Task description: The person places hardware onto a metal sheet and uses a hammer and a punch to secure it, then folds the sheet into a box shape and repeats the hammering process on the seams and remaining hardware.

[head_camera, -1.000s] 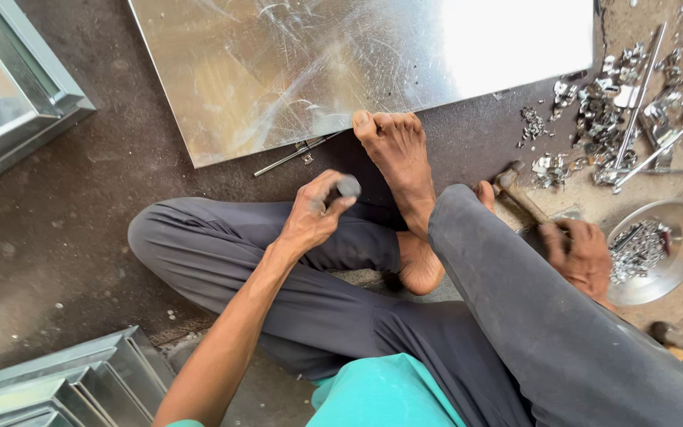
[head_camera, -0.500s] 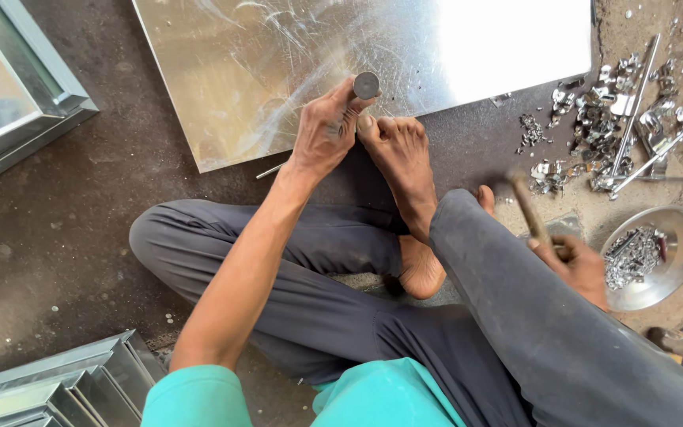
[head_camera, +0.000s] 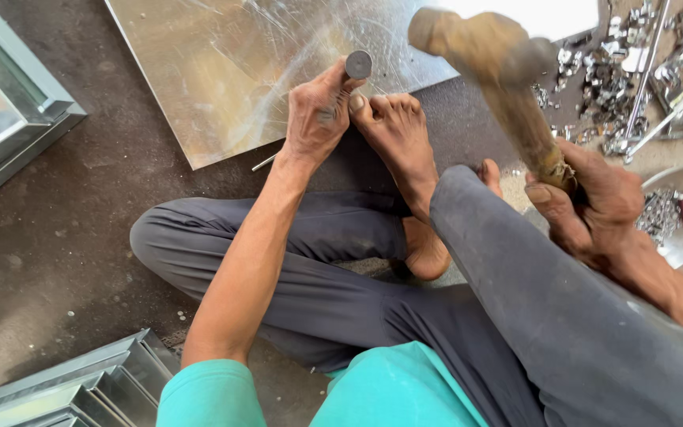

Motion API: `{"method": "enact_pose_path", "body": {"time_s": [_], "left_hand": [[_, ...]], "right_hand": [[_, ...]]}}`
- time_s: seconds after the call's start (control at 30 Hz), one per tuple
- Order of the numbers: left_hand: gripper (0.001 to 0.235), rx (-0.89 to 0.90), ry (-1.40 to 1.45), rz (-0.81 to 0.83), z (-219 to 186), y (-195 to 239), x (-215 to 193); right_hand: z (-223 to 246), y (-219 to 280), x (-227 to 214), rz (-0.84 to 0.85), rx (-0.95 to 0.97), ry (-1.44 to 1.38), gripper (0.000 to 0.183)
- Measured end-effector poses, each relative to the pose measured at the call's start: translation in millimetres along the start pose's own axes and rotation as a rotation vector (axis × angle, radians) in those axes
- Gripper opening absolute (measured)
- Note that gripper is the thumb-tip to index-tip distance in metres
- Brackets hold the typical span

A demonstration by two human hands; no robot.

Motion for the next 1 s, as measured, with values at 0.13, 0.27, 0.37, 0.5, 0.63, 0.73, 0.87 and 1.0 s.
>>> {"method": "enact_pose_path", "body": {"time_s": [0.13,0.27,0.37,0.5,0.63,0.73,0.87,1.0], "left_hand": [[0.014,-0.064,-0.117,0.094,6.1,-1.7,7.0],[0.02,-0.005,0.044,-0.04,0.7,1.2,3.7],[0.016,-0.023,0.154,-0.013,1.2,-4.4,4.9],[0.017,-0.024,0.132,-0.005,-7.4,-6.0,-2.0],[0.013,-0.095,0.167,-0.02,-21.6,2.0,-5.0],[0.013,-0.108,0.096,-0.039,-23.2,2.4,-1.9],[0.014,-0.099,0.029,-0.043,-20.1,5.7,-0.4],[0.017,-0.055,-0.025,-0.034,-21.1,4.5,1.3]], "right_hand": [[-7.1,-19.4,12.7,0.357,0.346,0.007,0.027],[-5.6,-6.9,-0.1,-0.028,0.154,0.044,0.028],[-3.9,0.3,-1.5,-0.158,-0.003,0.016,0.018],[-14.8,2.6,7.0,-0.024,0.055,0.053,0.032],[-28.6,1.4,16.3,0.042,0.117,0.016,0.043],[-37.9,-3.3,18.4,0.022,0.201,0.03,0.037],[-34.9,-4.0,17.0,0.046,0.211,-0.015,0.04],[-26.9,-3.6,13.9,0.054,0.179,0.026,0.04]]}}
Point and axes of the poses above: each hand's wrist, its own y-axis away from the middle knuckle, its own x-axis out of the palm, z = x × y, the point moved 1 cm from there along -y, towards the middle knuckle, and after that the axes turned 1 degree about z, right-handed, at the moved point
